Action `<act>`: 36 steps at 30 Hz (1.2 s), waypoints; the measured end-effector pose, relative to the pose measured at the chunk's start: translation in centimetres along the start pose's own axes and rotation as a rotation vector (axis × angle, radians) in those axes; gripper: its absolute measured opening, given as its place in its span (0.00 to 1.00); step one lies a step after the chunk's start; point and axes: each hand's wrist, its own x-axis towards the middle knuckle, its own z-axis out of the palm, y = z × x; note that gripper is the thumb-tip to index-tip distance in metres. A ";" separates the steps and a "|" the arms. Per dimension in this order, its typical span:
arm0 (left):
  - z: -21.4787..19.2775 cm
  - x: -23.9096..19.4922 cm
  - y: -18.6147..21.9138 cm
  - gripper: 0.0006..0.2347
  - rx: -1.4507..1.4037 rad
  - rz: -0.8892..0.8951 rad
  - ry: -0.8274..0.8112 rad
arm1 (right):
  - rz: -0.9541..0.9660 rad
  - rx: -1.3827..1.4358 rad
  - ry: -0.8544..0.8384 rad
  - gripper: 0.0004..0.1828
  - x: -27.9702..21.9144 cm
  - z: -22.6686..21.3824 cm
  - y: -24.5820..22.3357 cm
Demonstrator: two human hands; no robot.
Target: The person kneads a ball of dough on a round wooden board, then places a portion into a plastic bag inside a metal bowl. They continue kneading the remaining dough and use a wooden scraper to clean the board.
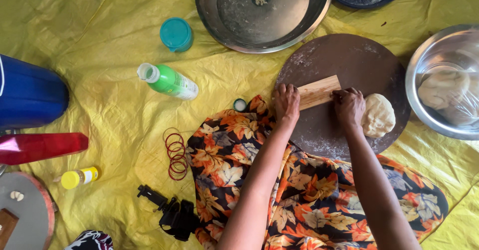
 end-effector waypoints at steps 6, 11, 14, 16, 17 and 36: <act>-0.4 0.4 0.2 0.16 -0.004 0.007 -0.064 | 0.192 -0.130 -0.148 0.11 1.3 2.0 -0.3; -1.2 -0.2 0.2 0.25 0.055 0.057 -0.140 | 0.164 -0.217 -0.193 0.12 -1.4 6.6 -3.4; -1.2 -0.3 0.3 0.26 0.049 0.066 -0.164 | -0.019 -0.173 -0.107 0.13 -2.5 7.8 -3.3; -1.1 -0.2 0.3 0.28 0.070 0.056 -0.136 | -0.067 -0.241 -0.008 0.17 -2.1 7.4 -2.2; -1.1 -0.1 0.2 0.26 0.062 0.054 -0.153 | 0.007 -0.227 -0.087 0.14 -1.4 7.1 -1.6; -0.3 0.1 0.2 0.21 0.003 0.000 -0.067 | 0.038 -0.050 0.002 0.11 1.5 1.9 -2.5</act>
